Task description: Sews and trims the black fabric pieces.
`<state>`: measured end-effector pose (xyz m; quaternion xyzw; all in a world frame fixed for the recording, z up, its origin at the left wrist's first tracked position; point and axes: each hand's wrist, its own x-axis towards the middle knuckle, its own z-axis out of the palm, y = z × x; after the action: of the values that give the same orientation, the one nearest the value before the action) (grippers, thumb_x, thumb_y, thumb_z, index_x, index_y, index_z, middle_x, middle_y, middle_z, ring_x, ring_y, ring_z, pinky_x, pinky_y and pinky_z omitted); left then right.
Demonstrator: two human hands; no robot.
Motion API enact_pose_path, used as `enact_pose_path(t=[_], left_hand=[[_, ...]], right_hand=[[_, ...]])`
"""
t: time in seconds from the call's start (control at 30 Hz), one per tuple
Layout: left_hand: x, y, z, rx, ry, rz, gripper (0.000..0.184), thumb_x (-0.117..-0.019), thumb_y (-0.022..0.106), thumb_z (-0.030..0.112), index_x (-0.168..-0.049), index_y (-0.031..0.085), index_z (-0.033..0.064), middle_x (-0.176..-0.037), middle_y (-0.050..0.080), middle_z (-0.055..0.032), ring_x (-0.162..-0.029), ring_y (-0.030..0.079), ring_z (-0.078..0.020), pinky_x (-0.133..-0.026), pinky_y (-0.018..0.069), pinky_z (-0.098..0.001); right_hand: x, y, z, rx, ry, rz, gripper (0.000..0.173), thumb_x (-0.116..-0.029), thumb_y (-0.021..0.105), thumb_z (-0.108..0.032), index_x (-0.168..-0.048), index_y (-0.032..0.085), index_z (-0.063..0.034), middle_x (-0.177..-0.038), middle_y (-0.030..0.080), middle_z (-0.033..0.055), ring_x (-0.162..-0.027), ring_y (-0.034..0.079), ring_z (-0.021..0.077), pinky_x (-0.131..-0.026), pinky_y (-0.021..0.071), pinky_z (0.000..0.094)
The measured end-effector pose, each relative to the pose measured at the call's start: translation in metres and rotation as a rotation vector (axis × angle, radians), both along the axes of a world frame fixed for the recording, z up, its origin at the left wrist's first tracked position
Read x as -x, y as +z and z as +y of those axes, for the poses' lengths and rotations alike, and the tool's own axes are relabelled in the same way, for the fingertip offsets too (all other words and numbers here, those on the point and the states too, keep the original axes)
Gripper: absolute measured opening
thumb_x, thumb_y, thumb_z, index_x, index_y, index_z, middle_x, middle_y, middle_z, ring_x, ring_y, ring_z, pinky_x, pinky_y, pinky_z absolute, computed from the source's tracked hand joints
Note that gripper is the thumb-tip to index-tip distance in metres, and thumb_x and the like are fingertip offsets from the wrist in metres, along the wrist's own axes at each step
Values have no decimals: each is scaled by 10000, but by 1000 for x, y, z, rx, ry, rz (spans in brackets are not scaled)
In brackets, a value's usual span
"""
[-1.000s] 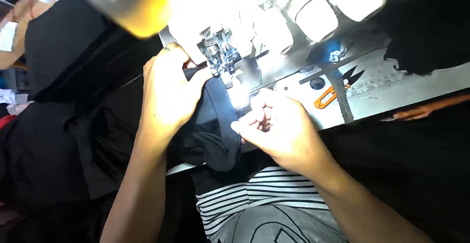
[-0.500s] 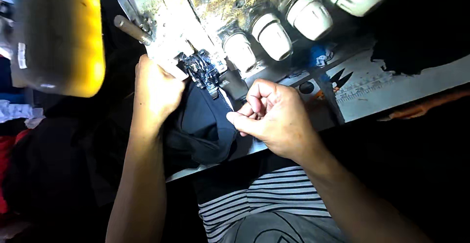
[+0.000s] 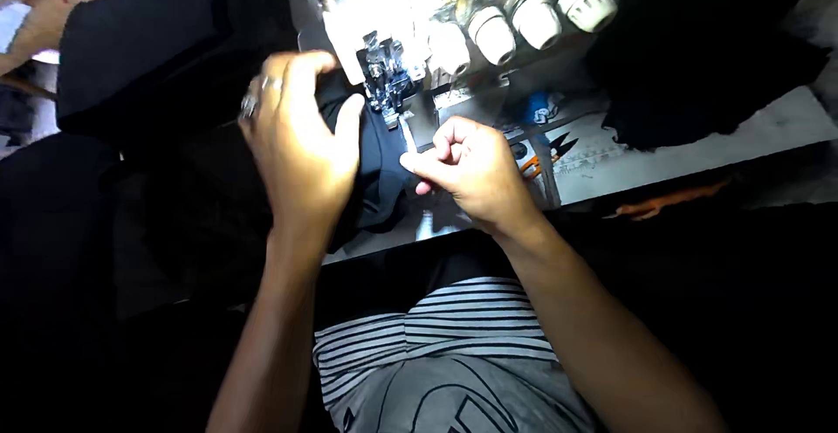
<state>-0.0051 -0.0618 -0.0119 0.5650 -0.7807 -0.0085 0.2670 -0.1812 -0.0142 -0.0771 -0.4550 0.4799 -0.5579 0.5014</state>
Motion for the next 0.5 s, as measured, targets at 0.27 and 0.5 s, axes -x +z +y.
enact_pose_path(t=[0.27,0.5], left_hand=[[-1,-13,72,-122,-95,110,189,-1035,605,199,-1096,746,88,-1005,742,-23,-880,691,-68,-765,560,-254],[-17,35,25,-93,-124,44,178,-1000,667,334,-987,772,191,-944,743,92,-841,649,69,-737,507,-161]], right_hand=[[5,-4,2,83,12,-76,255,-901,759,-15,-969,523,-84,-801,721,24,-666,727,122,-601,633,261],[-46,-16,48,-67,-180,-306,232,-1059,507,-194,-1268,524,-94,-1093,664,41,-898,672,114,-743,587,304]])
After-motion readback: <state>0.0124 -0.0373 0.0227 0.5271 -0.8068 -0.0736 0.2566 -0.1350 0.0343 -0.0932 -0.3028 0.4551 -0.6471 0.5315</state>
